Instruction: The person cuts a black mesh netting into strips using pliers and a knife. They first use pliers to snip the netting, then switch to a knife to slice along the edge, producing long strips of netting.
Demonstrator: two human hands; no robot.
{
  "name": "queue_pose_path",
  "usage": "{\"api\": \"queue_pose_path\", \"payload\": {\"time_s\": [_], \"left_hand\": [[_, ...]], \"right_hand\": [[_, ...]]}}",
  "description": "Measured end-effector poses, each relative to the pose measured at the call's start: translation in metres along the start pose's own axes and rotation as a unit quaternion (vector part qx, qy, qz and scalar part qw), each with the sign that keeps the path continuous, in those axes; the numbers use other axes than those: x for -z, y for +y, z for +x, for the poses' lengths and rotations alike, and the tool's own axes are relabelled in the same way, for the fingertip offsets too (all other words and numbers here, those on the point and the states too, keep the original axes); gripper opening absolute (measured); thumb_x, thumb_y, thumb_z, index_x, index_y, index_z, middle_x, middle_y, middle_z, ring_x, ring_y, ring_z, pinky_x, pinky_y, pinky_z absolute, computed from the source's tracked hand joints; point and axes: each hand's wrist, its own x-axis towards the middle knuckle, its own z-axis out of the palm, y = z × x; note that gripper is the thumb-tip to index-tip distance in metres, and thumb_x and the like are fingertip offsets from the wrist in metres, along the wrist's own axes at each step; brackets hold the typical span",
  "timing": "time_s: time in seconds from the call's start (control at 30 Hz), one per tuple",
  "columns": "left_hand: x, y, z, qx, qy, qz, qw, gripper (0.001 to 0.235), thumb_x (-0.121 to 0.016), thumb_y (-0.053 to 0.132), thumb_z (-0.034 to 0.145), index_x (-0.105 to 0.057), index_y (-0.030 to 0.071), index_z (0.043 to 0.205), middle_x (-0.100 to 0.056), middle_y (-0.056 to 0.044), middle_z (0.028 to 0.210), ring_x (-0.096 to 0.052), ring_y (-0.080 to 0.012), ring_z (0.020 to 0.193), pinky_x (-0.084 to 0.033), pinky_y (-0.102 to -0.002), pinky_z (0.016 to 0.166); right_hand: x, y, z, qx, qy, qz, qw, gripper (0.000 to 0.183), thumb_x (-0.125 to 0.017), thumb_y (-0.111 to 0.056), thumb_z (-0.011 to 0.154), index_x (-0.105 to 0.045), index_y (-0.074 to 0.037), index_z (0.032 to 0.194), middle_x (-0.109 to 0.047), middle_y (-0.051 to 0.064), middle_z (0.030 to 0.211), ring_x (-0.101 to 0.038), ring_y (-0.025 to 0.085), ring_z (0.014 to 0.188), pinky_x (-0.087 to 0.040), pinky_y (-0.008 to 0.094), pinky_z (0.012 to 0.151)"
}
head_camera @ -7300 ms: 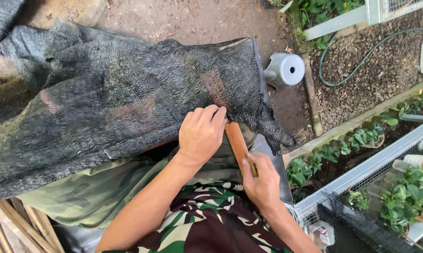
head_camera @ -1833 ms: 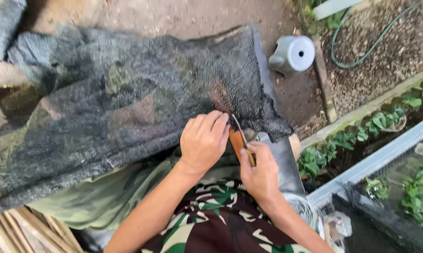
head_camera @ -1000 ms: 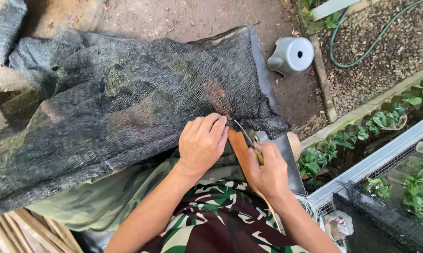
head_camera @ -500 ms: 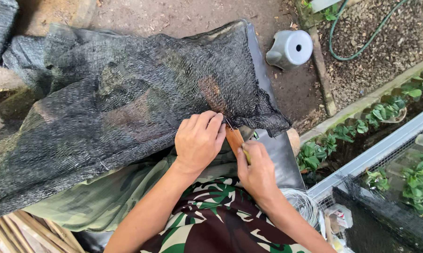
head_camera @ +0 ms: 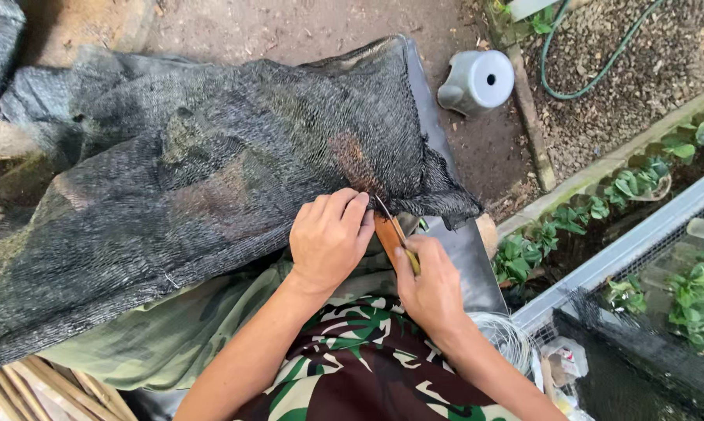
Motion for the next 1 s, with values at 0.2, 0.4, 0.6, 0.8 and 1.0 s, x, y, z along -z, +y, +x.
{"api": "queue_pose_path", "payload": {"time_s": [0.2, 0.4, 0.6, 0.8, 1.0], "left_hand": [[-0.001, 0.000, -0.001, 0.003, -0.001, 0.007, 1.000, 0.030, -0.080, 0.016, 0.085, -0.067, 0.007, 0.111, -0.066, -0.003, 0.106, -0.064, -0.0231, 0.090, -0.049, -0.038, 0.077], [0.001, 0.000, 0.001, 0.005, 0.001, 0.018, 1.000, 0.031, -0.080, 0.017, 0.082, -0.068, 0.009, 0.110, -0.067, -0.003, 0.105, -0.064, -0.0233, 0.089, -0.049, -0.039, 0.076], [0.007, 0.002, -0.008, 0.005, -0.013, 0.013, 1.000, 0.032, -0.081, 0.016, 0.083, -0.068, 0.009, 0.112, -0.066, -0.003, 0.106, -0.063, -0.0230, 0.090, -0.049, -0.039, 0.077], [0.010, 0.007, -0.007, 0.006, -0.033, 0.012, 0.999, 0.035, -0.080, 0.020, 0.085, -0.068, 0.009, 0.115, -0.066, -0.003, 0.107, -0.063, -0.0240, 0.092, -0.049, -0.039, 0.078], [0.011, 0.010, -0.004, 0.016, -0.068, 0.011, 0.997, 0.039, -0.080, 0.021, 0.084, -0.068, 0.008, 0.119, -0.065, -0.004, 0.105, -0.063, -0.0250, 0.091, -0.049, -0.039, 0.076]], "right_hand": [[-0.002, 0.002, 0.003, 0.024, -0.004, 0.011, 1.000, 0.016, -0.072, -0.007, 0.093, -0.061, -0.001, 0.104, -0.071, 0.019, 0.105, -0.072, 0.038, 0.089, -0.058, 0.042, 0.074], [0.016, 0.014, -0.015, 0.012, -0.031, -0.027, 0.999, 0.016, -0.072, -0.007, 0.090, -0.066, -0.003, 0.104, -0.072, 0.019, 0.104, -0.073, 0.037, 0.091, -0.059, 0.041, 0.076], [0.024, 0.017, -0.012, 0.007, 0.005, 0.002, 1.000, 0.018, -0.076, -0.012, 0.090, -0.065, -0.004, 0.103, -0.072, 0.015, 0.097, -0.073, 0.031, 0.082, -0.058, 0.036, 0.074], [0.002, 0.016, 0.048, -0.006, -0.007, 0.029, 1.000, 0.041, -0.081, -0.015, 0.087, -0.065, -0.003, 0.122, -0.072, 0.015, 0.093, -0.071, 0.031, 0.078, -0.056, 0.037, 0.071], [0.000, 0.030, 0.054, 0.011, 0.036, 0.011, 0.999, 0.024, -0.078, -0.014, 0.095, -0.067, -0.005, 0.114, -0.074, 0.015, 0.097, -0.074, 0.029, 0.086, -0.057, 0.036, 0.076]]}}
